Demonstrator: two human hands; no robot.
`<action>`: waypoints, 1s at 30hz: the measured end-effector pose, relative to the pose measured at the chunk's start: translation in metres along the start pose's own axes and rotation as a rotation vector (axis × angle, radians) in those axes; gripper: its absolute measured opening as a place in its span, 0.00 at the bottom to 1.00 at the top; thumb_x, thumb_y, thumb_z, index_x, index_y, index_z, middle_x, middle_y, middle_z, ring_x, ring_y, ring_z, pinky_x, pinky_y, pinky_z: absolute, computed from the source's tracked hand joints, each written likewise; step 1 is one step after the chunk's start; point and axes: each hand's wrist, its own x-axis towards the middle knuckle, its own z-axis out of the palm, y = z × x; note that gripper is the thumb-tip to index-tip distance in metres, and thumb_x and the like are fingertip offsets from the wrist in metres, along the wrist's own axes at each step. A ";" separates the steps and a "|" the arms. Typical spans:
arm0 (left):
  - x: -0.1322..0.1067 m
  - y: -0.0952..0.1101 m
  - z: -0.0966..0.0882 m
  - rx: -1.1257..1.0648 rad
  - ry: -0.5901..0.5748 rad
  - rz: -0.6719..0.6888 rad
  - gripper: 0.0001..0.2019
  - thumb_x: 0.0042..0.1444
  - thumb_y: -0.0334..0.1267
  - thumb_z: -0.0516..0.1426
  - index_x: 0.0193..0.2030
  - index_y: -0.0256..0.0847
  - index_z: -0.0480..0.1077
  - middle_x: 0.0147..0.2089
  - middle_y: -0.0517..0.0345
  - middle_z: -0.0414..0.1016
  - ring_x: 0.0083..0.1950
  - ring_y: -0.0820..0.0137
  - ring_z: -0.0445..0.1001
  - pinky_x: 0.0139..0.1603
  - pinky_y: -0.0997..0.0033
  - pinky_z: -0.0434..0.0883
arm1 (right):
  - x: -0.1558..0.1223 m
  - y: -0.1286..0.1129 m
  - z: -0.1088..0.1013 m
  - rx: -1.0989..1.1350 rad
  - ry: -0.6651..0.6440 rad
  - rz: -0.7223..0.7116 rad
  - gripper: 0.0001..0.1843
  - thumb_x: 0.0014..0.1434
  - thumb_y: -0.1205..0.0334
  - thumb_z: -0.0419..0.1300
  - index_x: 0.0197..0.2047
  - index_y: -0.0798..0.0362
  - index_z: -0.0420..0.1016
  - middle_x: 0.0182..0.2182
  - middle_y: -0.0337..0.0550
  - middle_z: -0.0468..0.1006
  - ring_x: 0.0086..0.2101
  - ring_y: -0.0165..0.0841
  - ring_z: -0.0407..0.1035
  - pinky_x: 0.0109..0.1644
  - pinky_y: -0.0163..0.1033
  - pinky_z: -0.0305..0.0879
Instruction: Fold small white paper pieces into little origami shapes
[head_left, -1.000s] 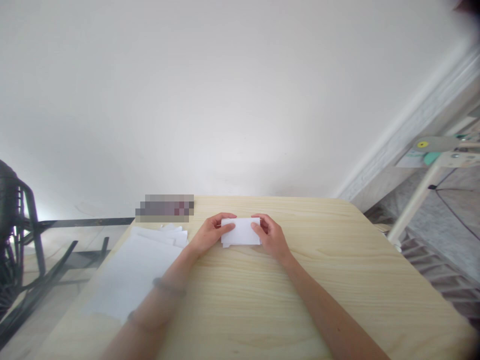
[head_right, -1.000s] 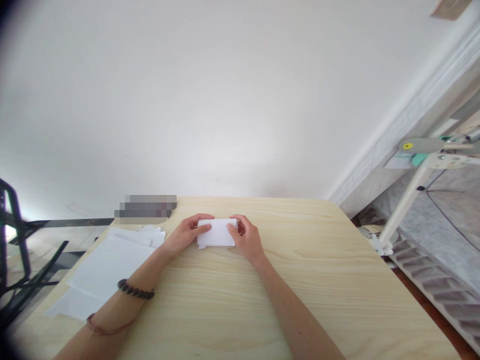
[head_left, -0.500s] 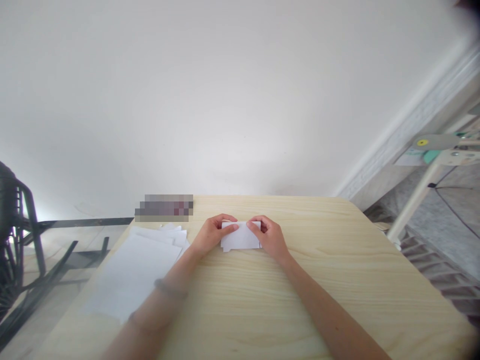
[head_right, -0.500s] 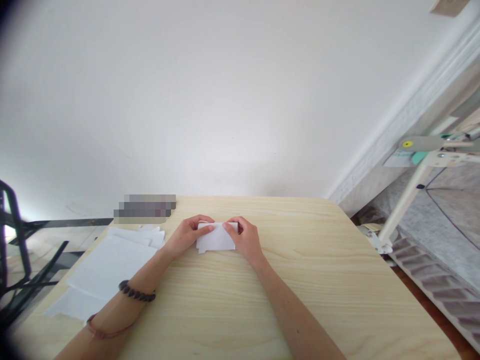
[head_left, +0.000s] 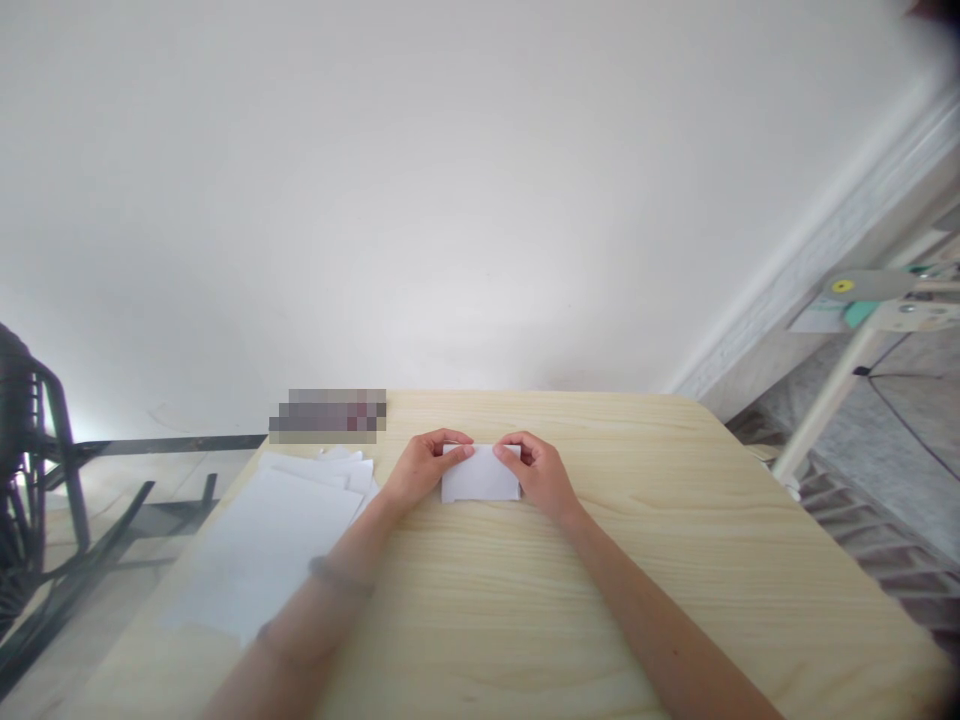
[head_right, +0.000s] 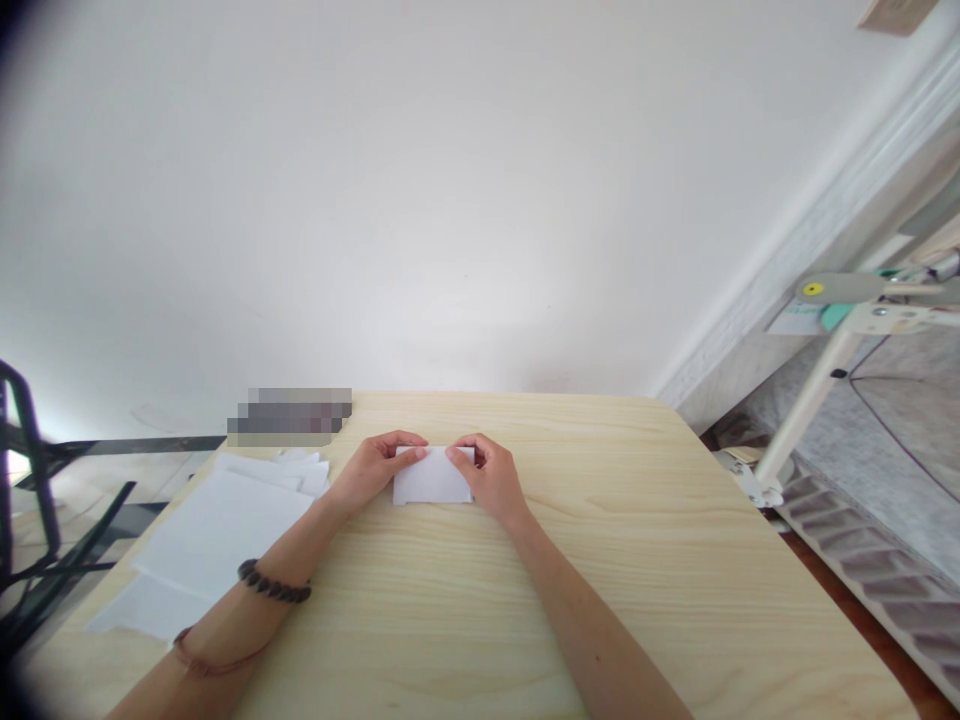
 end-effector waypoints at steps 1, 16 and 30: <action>0.000 0.000 0.000 0.000 0.000 0.001 0.16 0.45 0.46 0.58 0.37 0.37 0.71 0.28 0.58 0.71 0.26 0.74 0.65 0.24 0.77 0.60 | 0.000 0.000 0.000 -0.001 0.002 -0.004 0.13 0.51 0.52 0.56 0.32 0.53 0.71 0.27 0.41 0.73 0.25 0.29 0.63 0.26 0.32 0.59; -0.001 0.002 0.000 0.033 0.006 -0.008 0.17 0.45 0.47 0.58 0.38 0.36 0.73 0.31 0.55 0.73 0.28 0.72 0.67 0.26 0.76 0.62 | 0.001 0.004 0.000 -0.005 -0.016 0.010 0.14 0.51 0.52 0.56 0.33 0.54 0.71 0.26 0.40 0.72 0.24 0.28 0.62 0.26 0.32 0.58; 0.003 -0.008 0.003 -0.099 0.048 -0.045 0.17 0.42 0.45 0.61 0.38 0.37 0.73 0.33 0.56 0.74 0.29 0.74 0.68 0.28 0.77 0.62 | 0.001 0.004 -0.002 -0.011 -0.011 -0.020 0.13 0.51 0.53 0.56 0.33 0.54 0.71 0.27 0.40 0.74 0.25 0.28 0.64 0.28 0.32 0.60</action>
